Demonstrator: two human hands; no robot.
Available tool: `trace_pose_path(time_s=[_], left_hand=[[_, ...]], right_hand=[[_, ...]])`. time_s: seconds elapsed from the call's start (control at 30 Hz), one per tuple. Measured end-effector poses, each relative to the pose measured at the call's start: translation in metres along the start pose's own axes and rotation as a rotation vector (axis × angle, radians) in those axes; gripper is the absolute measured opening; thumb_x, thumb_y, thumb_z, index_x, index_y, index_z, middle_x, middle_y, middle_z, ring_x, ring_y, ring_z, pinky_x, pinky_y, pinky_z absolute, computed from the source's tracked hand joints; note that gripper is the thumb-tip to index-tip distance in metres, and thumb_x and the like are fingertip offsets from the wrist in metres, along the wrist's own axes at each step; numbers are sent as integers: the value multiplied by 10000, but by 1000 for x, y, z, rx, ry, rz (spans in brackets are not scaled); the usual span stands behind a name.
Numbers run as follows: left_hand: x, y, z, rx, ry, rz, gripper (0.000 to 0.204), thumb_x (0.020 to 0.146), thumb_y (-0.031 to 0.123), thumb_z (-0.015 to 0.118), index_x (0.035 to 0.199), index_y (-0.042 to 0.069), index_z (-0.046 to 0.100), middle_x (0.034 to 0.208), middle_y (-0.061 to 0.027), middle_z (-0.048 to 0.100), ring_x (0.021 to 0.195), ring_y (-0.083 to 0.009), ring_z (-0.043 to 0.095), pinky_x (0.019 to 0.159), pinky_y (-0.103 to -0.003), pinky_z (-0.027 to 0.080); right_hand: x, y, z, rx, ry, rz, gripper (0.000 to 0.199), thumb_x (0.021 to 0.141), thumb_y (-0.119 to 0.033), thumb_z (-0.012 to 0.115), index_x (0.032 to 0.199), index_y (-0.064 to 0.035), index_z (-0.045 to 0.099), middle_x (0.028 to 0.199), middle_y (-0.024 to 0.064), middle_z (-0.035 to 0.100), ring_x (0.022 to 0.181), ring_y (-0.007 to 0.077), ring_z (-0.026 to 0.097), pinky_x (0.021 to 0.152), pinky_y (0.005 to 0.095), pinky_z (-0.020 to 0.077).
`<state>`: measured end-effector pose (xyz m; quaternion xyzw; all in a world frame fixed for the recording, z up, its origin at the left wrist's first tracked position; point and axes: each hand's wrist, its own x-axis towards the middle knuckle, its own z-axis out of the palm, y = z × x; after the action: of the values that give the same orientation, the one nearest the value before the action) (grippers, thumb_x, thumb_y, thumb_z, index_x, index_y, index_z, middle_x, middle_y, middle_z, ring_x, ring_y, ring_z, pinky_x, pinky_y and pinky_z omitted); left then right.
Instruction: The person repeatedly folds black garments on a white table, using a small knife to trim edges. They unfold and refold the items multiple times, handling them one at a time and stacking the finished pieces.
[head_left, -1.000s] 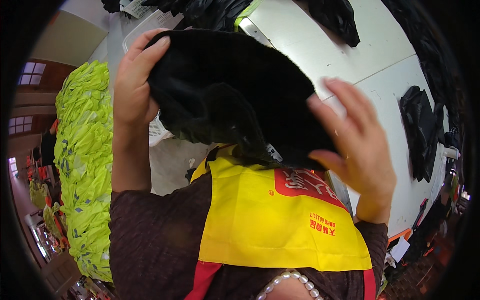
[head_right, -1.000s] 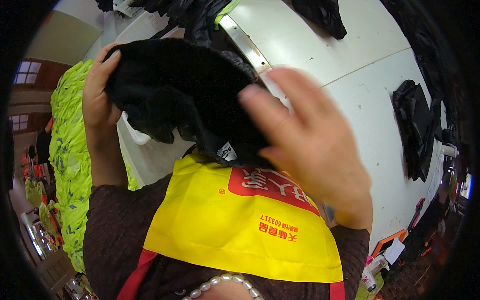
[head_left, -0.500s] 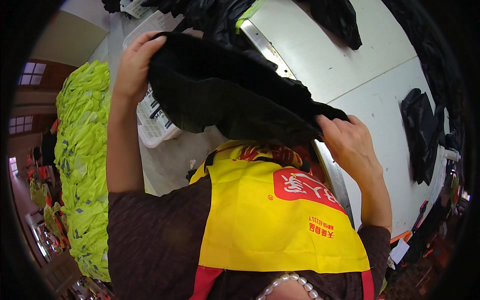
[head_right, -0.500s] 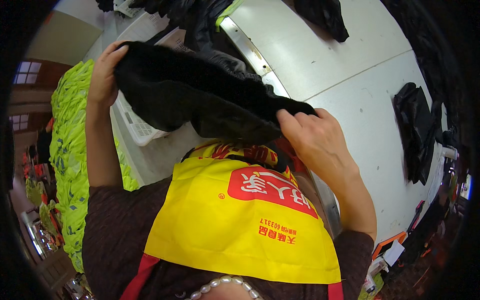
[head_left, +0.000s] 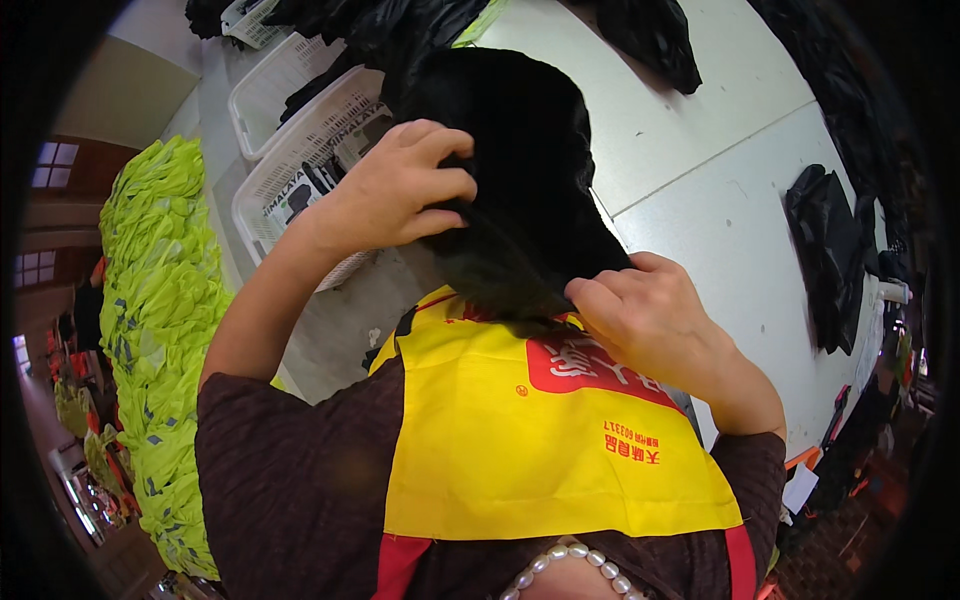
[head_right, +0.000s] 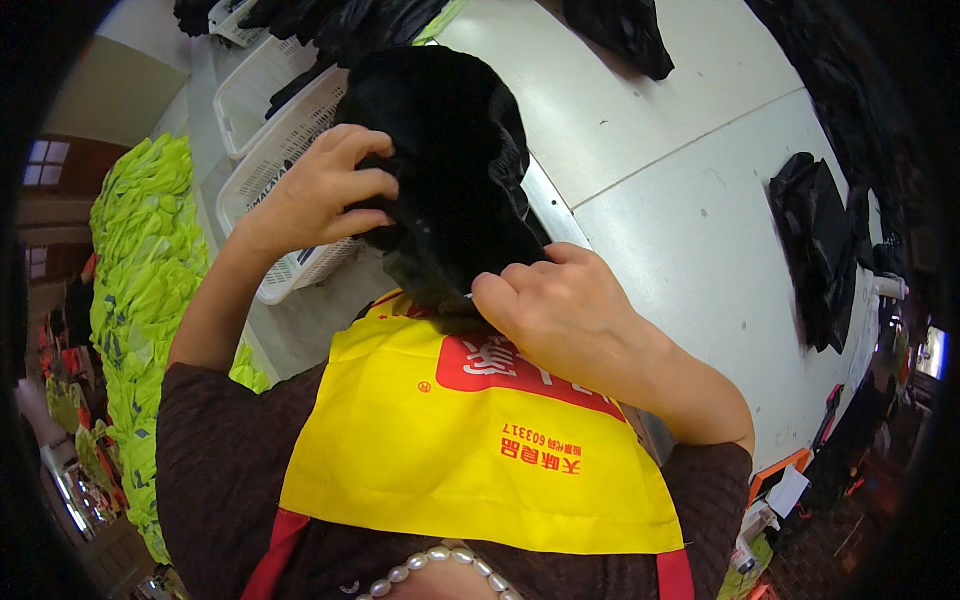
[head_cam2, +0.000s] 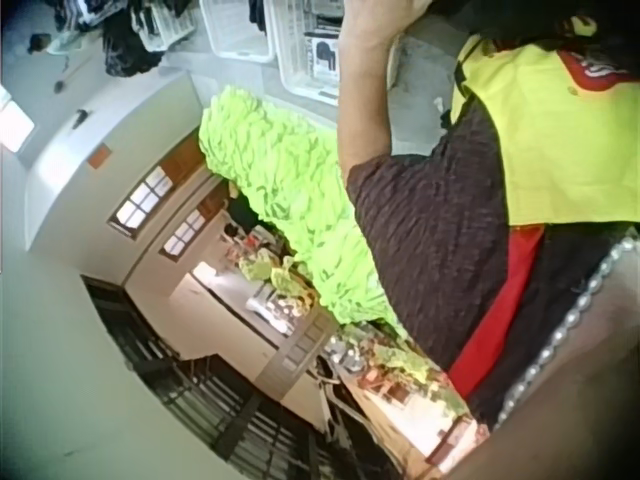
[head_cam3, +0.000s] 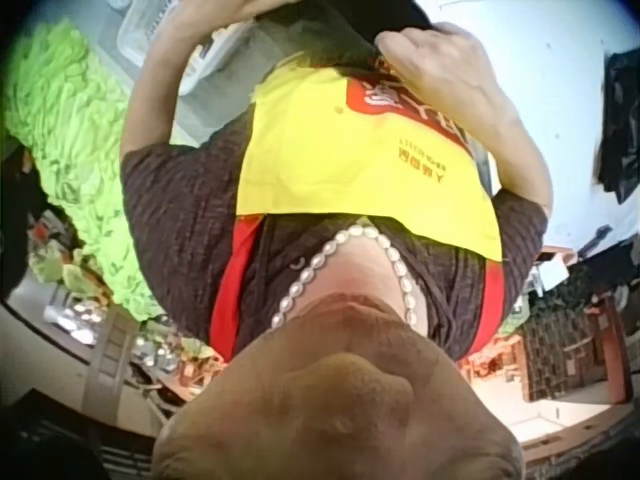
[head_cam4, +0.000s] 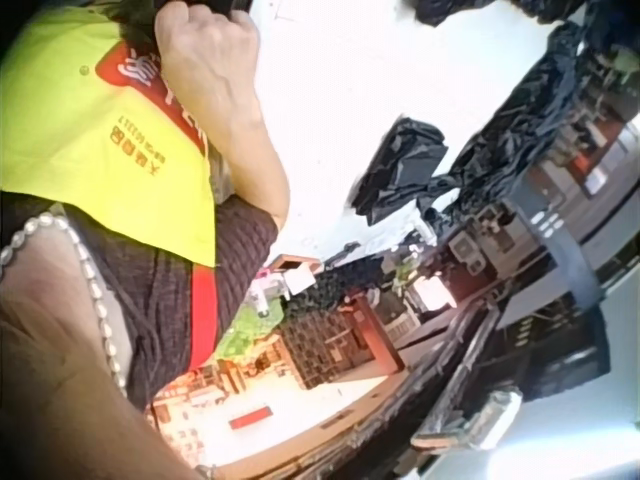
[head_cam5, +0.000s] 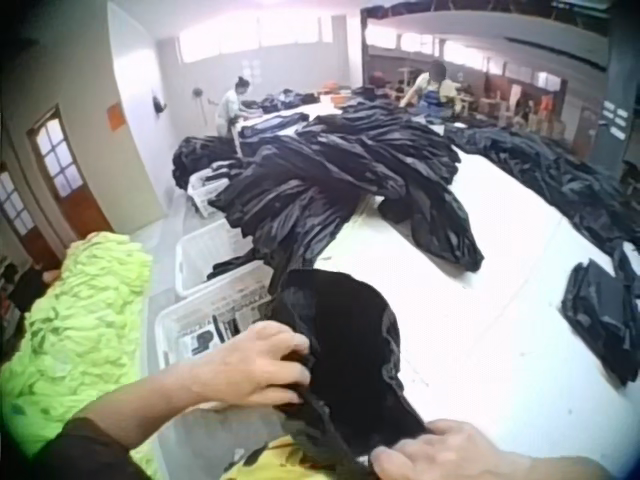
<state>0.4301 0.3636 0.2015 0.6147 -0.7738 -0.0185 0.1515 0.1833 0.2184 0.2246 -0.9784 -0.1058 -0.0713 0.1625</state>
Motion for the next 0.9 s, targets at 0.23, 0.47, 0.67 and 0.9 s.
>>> trace_pose_path(time_s=[0.23, 0.47, 0.67, 0.9], left_hand=[[-30, -10, -15, 162, 87, 34, 257, 741, 212, 674, 711, 91, 450, 558, -51, 427, 489, -221, 494, 439, -321, 398], [-60, 17, -60, 319, 7, 64, 255, 751, 263, 664, 726, 101, 469, 560, -20, 388, 479, -178, 490, 420, -290, 390], [-93, 18, -44, 305, -183, -25, 121, 695, 118, 597, 695, 98, 477, 606, -18, 463, 528, -183, 532, 478, -298, 437], [-85, 11, -70, 548, -20, -65, 125, 671, 122, 597, 652, 103, 475, 590, -19, 452, 714, -188, 538, 726, -342, 455]], right_hand=[[-4, 20, -6, -126, -267, 220, 121, 745, -187, 642, 733, -70, 611, 730, 42, 613, 803, 217, 621, 641, 315, 493], [-3, 39, -4, -241, -379, 105, 173, 784, -209, 632, 656, -96, 600, 639, 50, 591, 784, 189, 613, 995, 414, 325], [-6, 36, 13, -245, -276, 129, 238, 783, -235, 648, 618, -86, 564, 616, 63, 575, 671, 202, 600, 962, 430, 347], [-6, 56, 19, -303, -7, 41, 208, 706, -261, 710, 615, -94, 627, 938, 73, 597, 1007, 243, 514, 963, 416, 319]])
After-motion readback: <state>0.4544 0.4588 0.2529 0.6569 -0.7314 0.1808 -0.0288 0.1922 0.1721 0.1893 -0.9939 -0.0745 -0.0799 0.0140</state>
